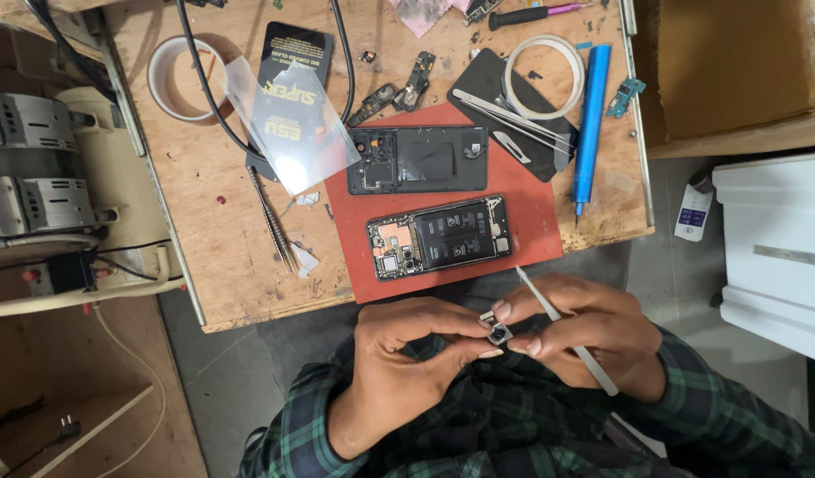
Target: The person cleans a small electronic component with a tool and a cloth, then places it into a disassembled smartphone chassis on a cluttered workbench.
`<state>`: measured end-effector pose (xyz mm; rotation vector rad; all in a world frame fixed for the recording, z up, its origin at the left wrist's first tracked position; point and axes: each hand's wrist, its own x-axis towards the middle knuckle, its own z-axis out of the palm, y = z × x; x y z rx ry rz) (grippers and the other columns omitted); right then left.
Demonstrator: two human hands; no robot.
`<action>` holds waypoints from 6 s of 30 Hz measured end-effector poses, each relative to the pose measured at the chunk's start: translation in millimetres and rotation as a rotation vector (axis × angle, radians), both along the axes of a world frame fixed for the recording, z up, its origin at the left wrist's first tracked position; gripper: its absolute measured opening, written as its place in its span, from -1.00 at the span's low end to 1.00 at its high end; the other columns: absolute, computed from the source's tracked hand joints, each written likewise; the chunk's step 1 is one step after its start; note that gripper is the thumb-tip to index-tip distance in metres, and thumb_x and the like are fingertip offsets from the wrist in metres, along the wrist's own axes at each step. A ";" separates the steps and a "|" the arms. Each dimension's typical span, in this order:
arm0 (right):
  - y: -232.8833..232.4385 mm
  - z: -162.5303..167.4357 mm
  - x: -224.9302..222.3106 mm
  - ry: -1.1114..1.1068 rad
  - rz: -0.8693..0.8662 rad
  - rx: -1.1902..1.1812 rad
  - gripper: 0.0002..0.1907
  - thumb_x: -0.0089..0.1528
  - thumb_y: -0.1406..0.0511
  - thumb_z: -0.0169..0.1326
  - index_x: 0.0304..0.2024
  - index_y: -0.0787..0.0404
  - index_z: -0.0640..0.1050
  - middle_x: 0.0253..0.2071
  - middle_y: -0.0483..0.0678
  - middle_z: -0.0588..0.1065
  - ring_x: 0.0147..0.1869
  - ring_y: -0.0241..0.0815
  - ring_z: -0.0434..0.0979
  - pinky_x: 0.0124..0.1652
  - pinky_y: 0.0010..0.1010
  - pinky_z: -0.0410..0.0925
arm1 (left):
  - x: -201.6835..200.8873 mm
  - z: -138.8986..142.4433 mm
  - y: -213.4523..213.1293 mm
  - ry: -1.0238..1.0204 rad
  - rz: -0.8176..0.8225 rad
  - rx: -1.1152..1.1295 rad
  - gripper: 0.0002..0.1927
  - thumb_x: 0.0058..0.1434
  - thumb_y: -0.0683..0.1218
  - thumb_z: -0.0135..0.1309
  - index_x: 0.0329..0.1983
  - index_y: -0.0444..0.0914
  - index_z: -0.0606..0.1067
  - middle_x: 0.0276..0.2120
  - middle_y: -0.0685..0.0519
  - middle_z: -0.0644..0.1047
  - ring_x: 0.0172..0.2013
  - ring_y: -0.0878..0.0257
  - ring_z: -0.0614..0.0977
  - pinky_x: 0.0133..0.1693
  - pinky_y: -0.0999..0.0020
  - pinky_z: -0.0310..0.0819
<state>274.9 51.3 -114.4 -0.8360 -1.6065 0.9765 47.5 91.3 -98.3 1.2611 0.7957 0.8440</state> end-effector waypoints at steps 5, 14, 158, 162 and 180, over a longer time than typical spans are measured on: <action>1.8 -2.2 -0.4 -0.002 0.000 0.035 -0.80 0.20 0.51 0.27 -0.21 0.22 0.53 -0.02 0.16 0.56 0.03 0.00 0.71 -0.02 -0.20 0.59 | -3.4 2.5 1.2 0.021 -0.034 0.008 -0.84 0.16 -0.34 0.31 -0.22 -0.31 0.66 -0.23 -0.02 0.71 -0.24 0.29 0.77 -0.19 0.48 0.68; 5.3 -1.0 -3.2 -0.083 -0.011 0.103 -0.79 0.20 0.51 0.27 -0.27 0.21 0.49 -0.07 0.11 0.58 0.01 -0.03 0.72 -0.05 -0.19 0.59 | -4.6 7.3 5.0 0.119 -0.024 0.066 -0.87 0.11 -0.32 0.30 -0.27 -0.32 0.64 -0.27 -0.01 0.71 -0.29 0.32 0.77 -0.22 0.52 0.65; -3.3 5.6 7.3 -0.076 0.058 0.157 -0.83 0.20 0.44 0.26 -0.18 0.24 0.55 -0.17 0.06 0.61 -0.19 -0.07 0.75 -0.23 -0.33 0.64 | -13.2 -17.7 9.3 -0.246 -0.073 -0.201 -0.80 0.15 -0.37 0.32 -0.21 -0.40 0.54 -0.16 -0.19 0.68 -0.08 0.11 0.77 -0.11 0.35 0.77; -0.1 3.7 3.9 -0.021 0.029 0.178 -0.86 0.19 0.44 0.25 -0.21 0.24 0.57 -0.17 0.06 0.62 -0.20 -0.07 0.76 -0.25 -0.31 0.66 | -12.8 -17.7 9.2 -0.232 -0.067 -0.204 -0.80 0.14 -0.38 0.33 -0.22 -0.40 0.55 -0.17 -0.20 0.68 -0.08 0.11 0.78 -0.13 0.36 0.77; -1.2 7.5 6.8 -0.128 0.012 0.181 -0.79 0.13 0.48 0.27 -0.21 0.18 0.61 -0.17 0.01 0.61 -0.16 -0.05 0.77 -0.21 -0.29 0.58 | -13.9 -16.9 9.1 -0.230 -0.049 -0.214 -0.79 0.14 -0.36 0.34 -0.22 -0.40 0.55 -0.17 -0.18 0.69 -0.10 0.13 0.78 -0.15 0.38 0.76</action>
